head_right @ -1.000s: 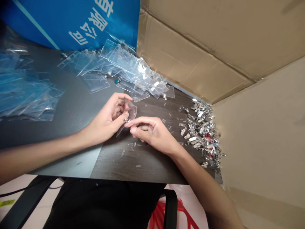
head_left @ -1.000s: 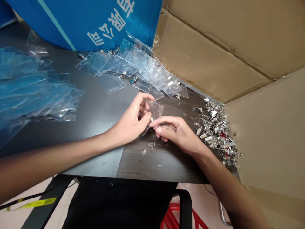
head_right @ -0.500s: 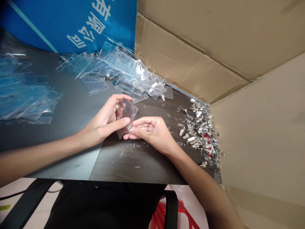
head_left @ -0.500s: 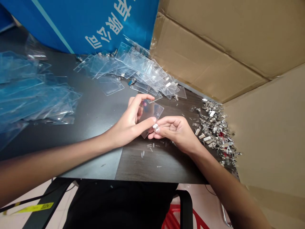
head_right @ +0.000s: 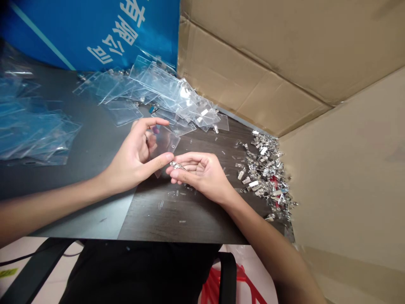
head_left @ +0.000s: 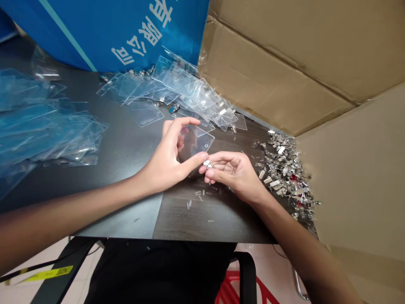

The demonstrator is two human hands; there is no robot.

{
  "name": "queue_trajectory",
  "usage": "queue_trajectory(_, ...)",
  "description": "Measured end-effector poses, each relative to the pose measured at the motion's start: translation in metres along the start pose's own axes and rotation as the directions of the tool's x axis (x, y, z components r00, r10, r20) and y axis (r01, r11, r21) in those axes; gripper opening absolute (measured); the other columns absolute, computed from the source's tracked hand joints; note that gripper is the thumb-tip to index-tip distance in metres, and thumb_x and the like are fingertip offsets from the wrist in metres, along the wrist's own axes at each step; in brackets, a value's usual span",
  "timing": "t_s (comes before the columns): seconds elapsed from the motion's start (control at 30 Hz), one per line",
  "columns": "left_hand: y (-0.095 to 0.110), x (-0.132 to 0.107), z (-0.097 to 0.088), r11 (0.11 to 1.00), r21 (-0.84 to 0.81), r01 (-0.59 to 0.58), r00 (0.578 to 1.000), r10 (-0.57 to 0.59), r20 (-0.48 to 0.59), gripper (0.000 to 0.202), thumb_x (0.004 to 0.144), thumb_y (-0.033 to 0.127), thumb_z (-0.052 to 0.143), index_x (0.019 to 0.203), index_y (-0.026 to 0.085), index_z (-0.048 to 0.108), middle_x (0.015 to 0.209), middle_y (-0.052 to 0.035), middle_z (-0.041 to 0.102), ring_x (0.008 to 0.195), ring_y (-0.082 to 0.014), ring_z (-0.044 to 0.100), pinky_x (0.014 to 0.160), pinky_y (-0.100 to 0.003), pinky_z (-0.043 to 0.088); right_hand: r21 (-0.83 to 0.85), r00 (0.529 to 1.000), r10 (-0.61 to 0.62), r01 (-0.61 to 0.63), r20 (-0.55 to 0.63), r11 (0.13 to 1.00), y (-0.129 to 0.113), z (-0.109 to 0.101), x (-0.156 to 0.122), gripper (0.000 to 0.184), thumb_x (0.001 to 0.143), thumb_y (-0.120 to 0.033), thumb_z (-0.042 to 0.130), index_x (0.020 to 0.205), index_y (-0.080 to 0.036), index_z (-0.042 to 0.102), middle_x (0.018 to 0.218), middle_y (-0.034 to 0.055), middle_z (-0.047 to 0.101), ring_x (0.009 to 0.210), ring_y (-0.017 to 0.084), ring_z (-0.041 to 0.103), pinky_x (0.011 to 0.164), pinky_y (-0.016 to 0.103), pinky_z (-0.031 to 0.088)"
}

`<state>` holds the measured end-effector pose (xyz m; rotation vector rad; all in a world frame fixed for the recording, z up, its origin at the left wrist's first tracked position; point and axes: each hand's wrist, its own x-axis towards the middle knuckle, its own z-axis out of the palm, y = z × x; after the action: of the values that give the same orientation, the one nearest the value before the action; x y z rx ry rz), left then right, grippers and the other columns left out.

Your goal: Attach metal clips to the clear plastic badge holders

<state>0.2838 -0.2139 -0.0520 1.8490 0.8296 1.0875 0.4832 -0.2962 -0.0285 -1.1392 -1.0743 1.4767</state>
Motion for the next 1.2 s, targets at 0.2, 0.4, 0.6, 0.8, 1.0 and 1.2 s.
queue_trajectory(0.2,-0.002,-0.001,0.0,0.994,0.088,-0.063,0.998,0.063,0.0,0.065,0.088,0.03,0.084,0.149,0.031,0.058,0.13,-0.0101,0.051,0.113,-0.0273,0.059,0.091,-0.044,0.057,-0.061,0.998,-0.036,0.033,-0.054,0.998,0.0,0.001,0.001,0.037,0.075,-0.043,0.106,0.09,-0.019,0.083,0.077,0.0014,0.08,0.061,0.012,0.069,0.058,0.025,0.058)
queue_trajectory(0.4,-0.001,-0.003,0.001,0.995,0.096,-0.027,1.0,0.028,-0.006,0.063,0.091,0.033,0.082,0.148,0.03,0.055,0.134,-0.0102,0.051,0.124,-0.0299,0.057,0.099,-0.046,0.056,-0.069,0.995,-0.026,0.019,-0.097,0.997,0.002,0.002,0.002,0.042,0.063,-0.035,0.111,0.089,-0.02,0.083,0.074,-0.0018,0.076,0.06,0.012,0.066,0.062,0.028,0.061)
queue_trajectory(0.6,0.001,-0.003,0.001,0.997,0.071,0.019,1.0,-0.021,0.023,0.058,0.095,0.037,0.078,0.147,0.03,0.054,0.136,-0.0106,0.05,0.127,-0.0305,0.057,0.101,-0.046,0.057,-0.056,0.996,-0.041,0.037,-0.085,0.998,0.003,0.002,0.003,0.041,0.063,-0.039,0.111,0.088,-0.02,0.083,0.075,-0.0016,0.076,0.061,0.012,0.066,0.063,0.029,0.062)
queue_trajectory(0.8,0.002,-0.003,0.001,0.991,0.131,-0.006,1.0,0.005,0.011,0.058,0.095,0.034,0.077,0.147,0.03,0.054,0.131,-0.0097,0.05,0.121,-0.0287,0.057,0.098,-0.046,0.058,-0.086,0.995,-0.062,0.055,-0.08,0.995,0.003,0.002,0.002,0.042,0.068,-0.045,0.109,0.089,-0.019,0.083,0.077,0.0005,0.078,0.06,0.012,0.065,0.061,0.029,0.061)
queue_trajectory(1.0,0.008,-0.006,0.001,0.961,0.256,-0.107,0.994,0.113,-0.008,0.062,0.092,0.034,0.08,0.148,0.027,0.052,0.131,-0.0096,0.051,0.124,-0.0291,0.054,0.112,-0.051,0.053,-0.147,0.994,-0.087,0.075,-0.073,0.986,0.002,0.002,0.001,0.042,0.075,-0.052,0.104,0.087,-0.019,0.081,0.077,0.0017,0.079,0.062,0.013,0.066,0.063,0.029,0.061)
queue_trajectory(1.2,0.009,-0.007,0.001,0.964,0.246,-0.099,0.995,0.099,0.01,0.064,0.092,0.037,0.081,0.147,0.028,0.051,0.133,-0.0093,0.051,0.121,-0.0282,0.055,0.111,-0.049,0.054,-0.197,0.991,-0.126,0.114,-0.048,0.974,0.002,0.001,0.001,0.041,0.082,-0.055,0.099,0.089,-0.019,0.079,0.079,0.0027,0.079,0.065,0.013,0.067,0.065,0.029,0.06)
